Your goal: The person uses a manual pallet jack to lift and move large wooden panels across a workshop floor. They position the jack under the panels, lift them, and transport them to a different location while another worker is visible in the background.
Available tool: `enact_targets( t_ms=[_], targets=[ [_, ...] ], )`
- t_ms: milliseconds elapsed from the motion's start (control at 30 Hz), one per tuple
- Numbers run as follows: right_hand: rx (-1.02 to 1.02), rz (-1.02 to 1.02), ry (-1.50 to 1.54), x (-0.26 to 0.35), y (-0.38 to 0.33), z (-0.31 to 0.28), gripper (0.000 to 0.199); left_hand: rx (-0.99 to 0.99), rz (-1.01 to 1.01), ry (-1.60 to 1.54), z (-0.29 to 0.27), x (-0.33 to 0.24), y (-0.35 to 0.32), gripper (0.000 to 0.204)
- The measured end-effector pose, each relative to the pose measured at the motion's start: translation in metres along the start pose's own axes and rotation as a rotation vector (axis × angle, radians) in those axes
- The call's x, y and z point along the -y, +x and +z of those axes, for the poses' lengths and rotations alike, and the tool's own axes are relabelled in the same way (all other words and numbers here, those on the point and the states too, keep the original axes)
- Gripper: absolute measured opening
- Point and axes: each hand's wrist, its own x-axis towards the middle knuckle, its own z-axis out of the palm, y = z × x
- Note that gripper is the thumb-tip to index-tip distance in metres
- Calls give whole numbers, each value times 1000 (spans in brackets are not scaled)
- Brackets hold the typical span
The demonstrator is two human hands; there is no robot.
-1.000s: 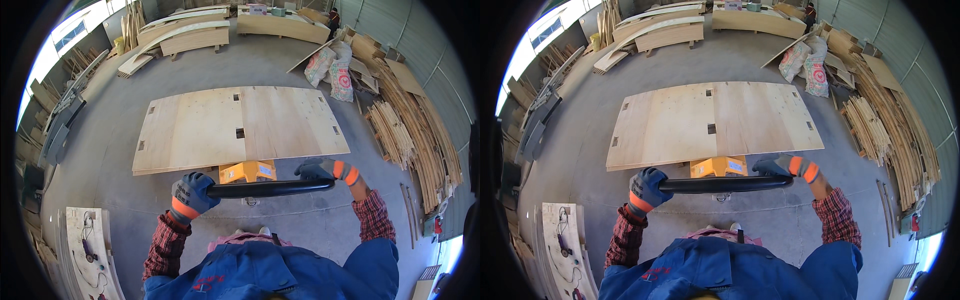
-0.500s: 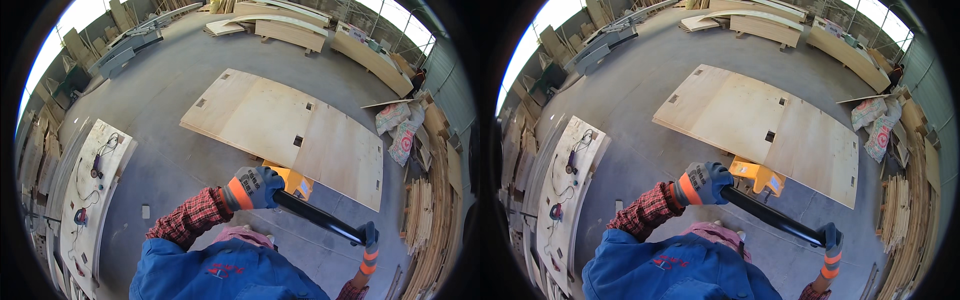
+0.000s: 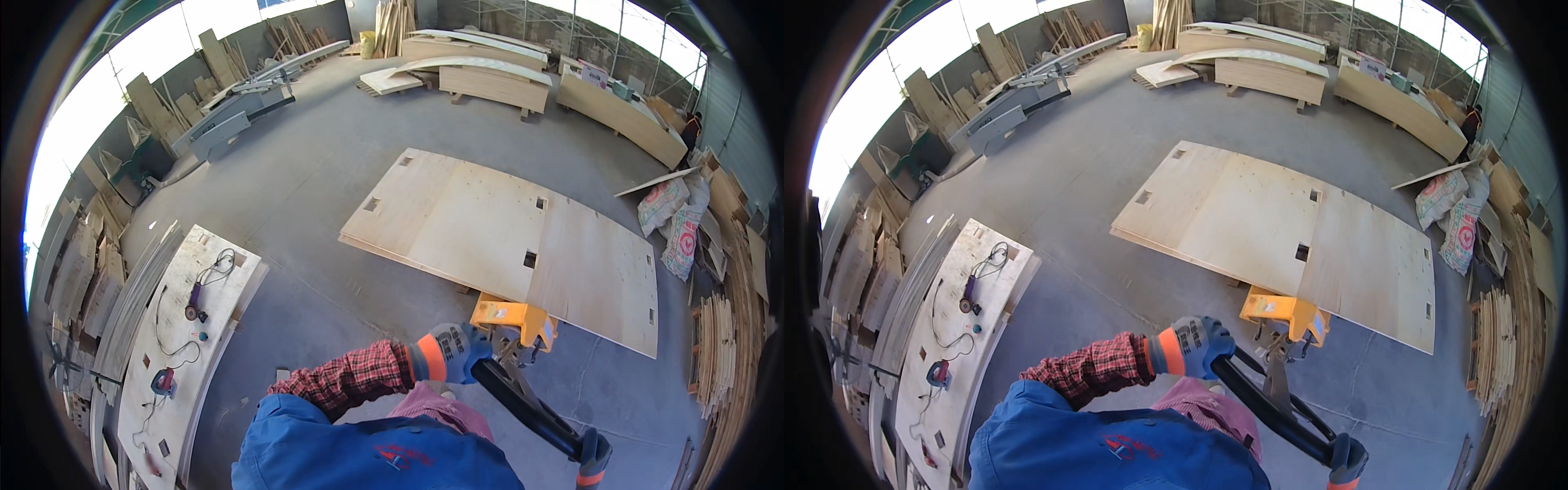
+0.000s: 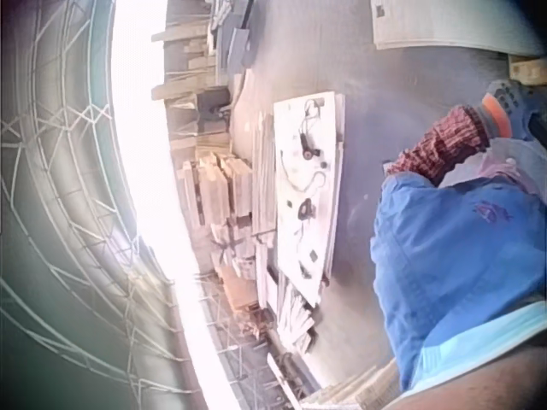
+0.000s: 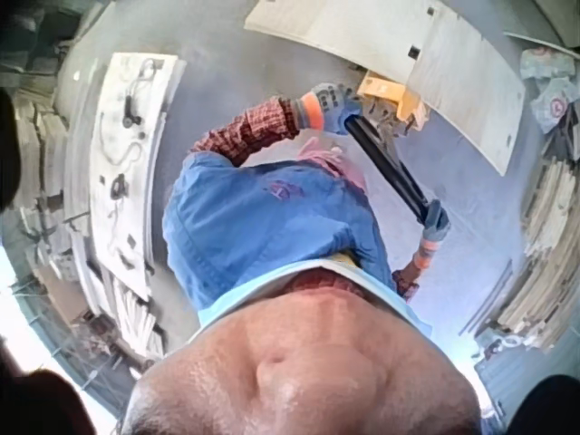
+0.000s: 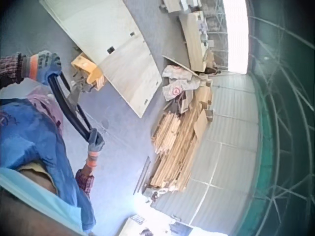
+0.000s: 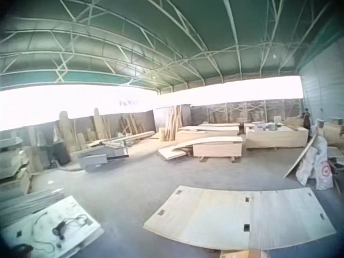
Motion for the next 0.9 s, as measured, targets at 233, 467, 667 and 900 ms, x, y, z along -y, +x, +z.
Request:
enact_targets(
  t_ms=[233,467,667,900],
  targets=[
    [-66,-216,-177,9,-119,65,29,136,-41,143,41,-17,-122,25],
    [-118,-236,-234,-38,-206,83,32,257,-134,265,94,-71,-211,20],
    [0,-250,-325,-61,-258,59,35,203,-65,270,108,-107,-257,28],
    [-85,-248,-119,-19,-343,55,26,168,-64,208,113,-152,-333,24]
  ],
)
